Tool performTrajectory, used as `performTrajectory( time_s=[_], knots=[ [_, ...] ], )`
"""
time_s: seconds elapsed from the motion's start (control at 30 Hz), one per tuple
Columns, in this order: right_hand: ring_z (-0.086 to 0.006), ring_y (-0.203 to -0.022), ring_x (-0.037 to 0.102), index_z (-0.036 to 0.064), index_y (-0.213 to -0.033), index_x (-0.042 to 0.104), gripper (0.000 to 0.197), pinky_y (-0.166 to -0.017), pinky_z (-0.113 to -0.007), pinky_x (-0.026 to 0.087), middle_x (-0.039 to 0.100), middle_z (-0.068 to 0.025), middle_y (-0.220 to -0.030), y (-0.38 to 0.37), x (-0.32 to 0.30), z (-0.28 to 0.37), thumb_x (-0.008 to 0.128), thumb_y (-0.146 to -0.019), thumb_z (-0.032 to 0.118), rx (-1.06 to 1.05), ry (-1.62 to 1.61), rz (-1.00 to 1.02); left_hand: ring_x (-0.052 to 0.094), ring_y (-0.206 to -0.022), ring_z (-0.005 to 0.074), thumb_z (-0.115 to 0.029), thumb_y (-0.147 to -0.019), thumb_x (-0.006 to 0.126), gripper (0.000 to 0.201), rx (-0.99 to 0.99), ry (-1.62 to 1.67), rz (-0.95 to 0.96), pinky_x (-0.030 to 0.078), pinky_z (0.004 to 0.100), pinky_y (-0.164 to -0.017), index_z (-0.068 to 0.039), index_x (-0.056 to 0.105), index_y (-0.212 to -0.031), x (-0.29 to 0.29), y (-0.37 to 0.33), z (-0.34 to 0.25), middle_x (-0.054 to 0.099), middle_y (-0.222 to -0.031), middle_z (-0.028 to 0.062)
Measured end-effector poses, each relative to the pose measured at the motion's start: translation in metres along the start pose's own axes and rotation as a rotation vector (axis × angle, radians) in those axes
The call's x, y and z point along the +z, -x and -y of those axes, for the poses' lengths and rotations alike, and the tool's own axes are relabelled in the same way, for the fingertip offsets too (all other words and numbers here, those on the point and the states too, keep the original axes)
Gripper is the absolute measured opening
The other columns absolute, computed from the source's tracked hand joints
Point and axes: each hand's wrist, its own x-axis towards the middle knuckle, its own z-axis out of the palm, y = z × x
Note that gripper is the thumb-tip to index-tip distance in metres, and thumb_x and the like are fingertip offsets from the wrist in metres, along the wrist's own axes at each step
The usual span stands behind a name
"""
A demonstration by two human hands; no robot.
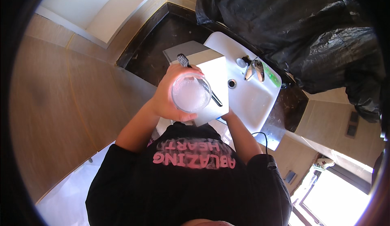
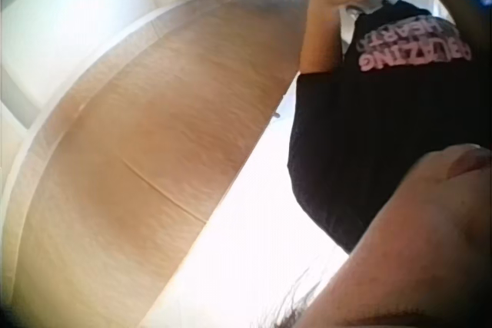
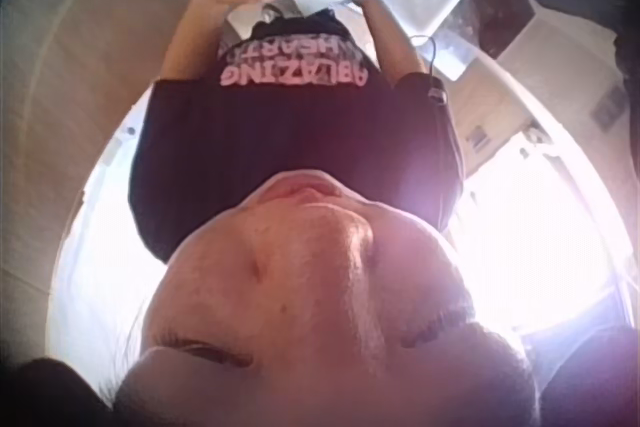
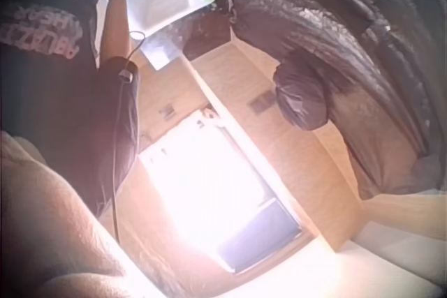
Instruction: The person rinses a glass under running water, then uses a brush to apply a white substance to a rectangular tile and wipes it with a blue cloth. The person repeats the brushing and wiping on the tile multiple times.
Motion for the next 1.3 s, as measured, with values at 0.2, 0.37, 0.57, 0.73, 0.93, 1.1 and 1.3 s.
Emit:
performTrajectory(
  time_s=[0.2, 0.37, 0.57, 0.73, 0.93, 1.1, 1.3],
  knots=[
    [-0.0287, -0.125, 0.056, -0.0018, -0.139, 0.05, 0.053, -0.105, -0.041, 0.044, 0.059, -0.0167, -0.136, -0.007, -0.032, -0.006, 0.057, -0.095, 0.028, 0.187, -0.321, 0.04, 0.053, -0.114, 0.0256, -0.029, -0.053, 0.089, 0.088, -0.061, -0.012, 0.057, 0.039, 0.0358, -0.098, 0.001, 0.054, -0.128, 0.017, 0.014, -0.025, 0.055, -0.123, 0.014],
    [-0.0321, -0.128, 0.054, 0.0008, -0.141, 0.049, 0.057, -0.108, -0.045, 0.042, 0.055, -0.0164, -0.141, -0.006, -0.058, -0.037, 0.048, -0.099, 0.04, -0.062, -0.882, 0.061, 0.054, -0.103, 0.0253, -0.038, -0.053, 0.088, 0.082, -0.086, 0.041, 0.023, 0.034, 0.0358, -0.096, -0.006, 0.06, -0.124, 0.04, 0.013, -0.036, 0.062, -0.119, 0.0097],
    [-0.0296, -0.128, 0.052, 0.0037, -0.14, 0.051, 0.06, -0.112, -0.044, 0.035, 0.056, -0.0134, -0.14, 0.015, -0.047, 0.026, 0.043, -0.101, 0.049, 0.116, -0.54, -0.126, 0.053, -0.107, 0.0254, -0.034, -0.054, 0.089, 0.085, -0.073, 0.004, 0.143, 0.036, 0.0358, -0.097, -0.004, 0.056, -0.126, 0.061, 0.011, -0.041, 0.059, -0.122, 0.0124],
    [-0.0288, -0.127, 0.053, 0.0048, -0.14, 0.05, 0.061, -0.112, -0.043, 0.034, 0.057, -0.0121, -0.139, 0.024, -0.039, 0.02, 0.043, -0.101, 0.052, 0.035, -0.733, -0.209, 0.056, -0.105, 0.0274, -0.036, -0.055, 0.089, 0.085, -0.077, 0.053, 0.151, 0.037, 0.0377, -0.098, -0.004, 0.056, -0.127, 0.08, 0.011, -0.035, 0.06, -0.12, 0.0125],
    [-0.0292, -0.119, 0.06, 0.0082, -0.137, 0.052, 0.064, -0.104, -0.045, 0.045, 0.061, -0.0109, -0.132, 0.014, -0.044, 0.005, 0.037, -0.099, 0.057, 0.007, -0.755, -0.171, 0.052, -0.124, 0.0228, -0.023, -0.059, 0.09, 0.09, -0.261, 0.458, 0.127, 0.04, 0.0366, -0.106, 0.002, 0.048, -0.134, 0.099, 0.01, -0.025, 0.054, -0.131, 0.0139],
    [-0.0303, -0.115, 0.062, 0.0069, -0.135, 0.053, 0.071, -0.1, -0.046, 0.047, 0.063, -0.0132, -0.129, -0.006, -0.056, 0.0, 0.041, -0.094, 0.064, 0.081, -0.666, -0.266, 0.051, -0.123, 0.0239, -0.029, -0.06, 0.09, 0.09, -0.312, 0.504, 0.129, 0.039, 0.0369, -0.105, 0.002, 0.048, -0.133, 0.102, 0.005, -0.01, 0.052, -0.131, 0.0157],
    [-0.0285, -0.114, 0.062, 0.0083, -0.135, 0.055, 0.073, -0.101, -0.042, 0.046, 0.063, -0.0125, -0.129, -0.028, -0.063, 0.016, 0.039, -0.094, 0.067, 0.234, -0.573, -0.246, 0.051, -0.123, 0.0252, -0.035, -0.06, 0.09, 0.088, -0.301, 0.437, 0.097, 0.039, 0.0371, -0.103, 0.002, 0.051, -0.129, 0.103, -0.008, 0.014, 0.05, -0.131, 0.0157]
  ],
)
